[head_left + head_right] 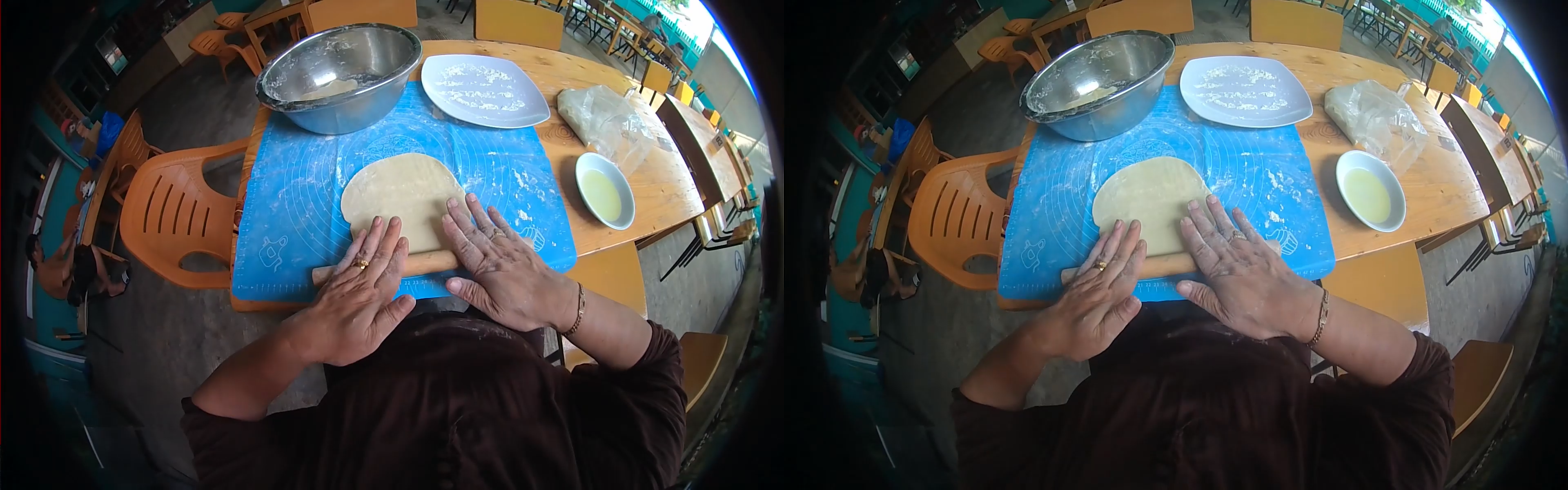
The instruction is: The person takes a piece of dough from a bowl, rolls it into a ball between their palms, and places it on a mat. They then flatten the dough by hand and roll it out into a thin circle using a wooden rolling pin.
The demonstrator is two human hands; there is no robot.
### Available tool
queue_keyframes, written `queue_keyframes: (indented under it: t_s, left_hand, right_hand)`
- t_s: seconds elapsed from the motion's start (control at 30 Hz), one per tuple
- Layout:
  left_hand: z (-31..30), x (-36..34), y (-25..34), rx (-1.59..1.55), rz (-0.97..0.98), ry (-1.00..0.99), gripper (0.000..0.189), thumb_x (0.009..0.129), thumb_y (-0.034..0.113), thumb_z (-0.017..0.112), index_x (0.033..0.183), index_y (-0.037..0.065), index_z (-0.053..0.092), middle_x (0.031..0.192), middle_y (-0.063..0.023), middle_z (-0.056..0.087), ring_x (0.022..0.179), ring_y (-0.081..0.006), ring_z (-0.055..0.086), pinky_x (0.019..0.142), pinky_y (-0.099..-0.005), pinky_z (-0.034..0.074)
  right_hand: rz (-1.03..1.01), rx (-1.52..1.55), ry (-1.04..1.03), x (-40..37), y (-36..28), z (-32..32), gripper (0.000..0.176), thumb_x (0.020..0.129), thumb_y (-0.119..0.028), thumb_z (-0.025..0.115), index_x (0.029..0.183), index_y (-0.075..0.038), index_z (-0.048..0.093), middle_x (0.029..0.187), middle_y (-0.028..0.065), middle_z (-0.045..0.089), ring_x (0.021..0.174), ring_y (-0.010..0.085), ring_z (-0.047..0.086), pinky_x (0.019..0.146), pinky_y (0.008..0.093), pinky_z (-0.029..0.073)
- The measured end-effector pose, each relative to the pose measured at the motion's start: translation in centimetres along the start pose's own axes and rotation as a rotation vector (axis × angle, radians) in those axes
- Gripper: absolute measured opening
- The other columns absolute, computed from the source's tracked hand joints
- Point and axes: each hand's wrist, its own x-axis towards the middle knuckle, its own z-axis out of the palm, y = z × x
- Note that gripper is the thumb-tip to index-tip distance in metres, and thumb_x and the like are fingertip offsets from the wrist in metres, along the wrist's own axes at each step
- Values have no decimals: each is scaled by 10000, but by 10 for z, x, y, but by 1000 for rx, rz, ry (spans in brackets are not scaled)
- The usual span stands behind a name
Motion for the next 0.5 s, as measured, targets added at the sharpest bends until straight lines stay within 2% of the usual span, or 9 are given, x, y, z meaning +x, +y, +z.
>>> queue_keyframes:
  t_s: [0.07, 0.1, 0.17, 0.23, 0.27, 0.37, 0.43, 0.5]
  left_hand:
    - [-3, 10, -8, 58, -79, -4, 746, 1053, 449, 240, 1450, -183, 228, 1564, -352, 127, 1488, -454, 45, 1221, -476, 57]
    - [-5, 21, -15, 125, -150, -18, 692, 1058, 399, 248, 1458, -165, 236, 1571, -340, 121, 1491, -446, 36, 1220, -481, 57]
    - [-7, 46, -34, 199, -225, -28, 640, 1063, 350, 256, 1467, -147, 244, 1578, -328, 115, 1494, -439, 27, 1218, -485, 57]
    - [-9, 64, -51, 158, -448, -12, 655, 1060, 368, 258, 1464, -148, 248, 1581, -326, 105, 1495, -436, 8, 1224, -467, 46]
    - [-9, 64, -52, 159, -448, -10, 655, 1060, 368, 258, 1464, -148, 248, 1581, -326, 105, 1495, -436, 8, 1224, -467, 46]
    - [-6, 59, -50, 125, -437, 9, 661, 1055, 371, 273, 1464, -148, 246, 1579, -329, 104, 1494, -438, 0, 1221, -476, 45]
    - [-3, 39, -31, 190, -281, 39, 694, 1053, 394, 280, 1460, -166, 224, 1572, -349, 89, 1485, -468, 17, 1214, -505, 44]
    - [1, 16, -12, 246, -109, 22, 738, 1049, 428, 281, 1454, -183, 198, 1554, -379, 98, 1470, -507, 38, 1204, -537, 49]
  right_hand:
    - [51, -151, -9, 18, 7, 1, 773, 1030, -544, 254, 1499, 70, 254, 1578, 294, 177, 1491, 430, 95, 1210, 523, 111]
    - [47, -153, -6, 32, 14, 1, 773, 1030, -544, 254, 1499, 70, 254, 1578, 294, 177, 1491, 430, 95, 1210, 523, 111]
    - [187, -195, -45, 66, 29, 1, 789, 1025, -566, 207, 1513, 53, 240, 1589, 290, 147, 1494, 429, 77, 1211, 520, 106]
    - [248, -201, -59, 93, 37, 1, 799, 1020, -578, 189, 1522, 44, 227, 1592, 290, 136, 1495, 429, 67, 1212, 518, 105]
    - [315, -207, -81, 100, 38, 0, 810, 1016, -590, 170, 1530, 34, 214, 1594, 290, 125, 1496, 430, 57, 1212, 517, 104]
    - [287, -180, -76, 89, 33, 0, 814, 1012, -599, 187, 1538, 23, 195, 1595, 293, 118, 1498, 425, 48, 1211, 520, 105]
    - [248, -175, -42, 65, 24, 3, 811, 1014, -593, 208, 1535, 29, 198, 1592, 296, 125, 1497, 427, 56, 1209, 522, 108]
    - [83, -135, 9, 33, 11, 5, 795, 1018, -570, 271, 1521, 43, 221, 1585, 300, 144, 1492, 437, 77, 1206, 530, 117]
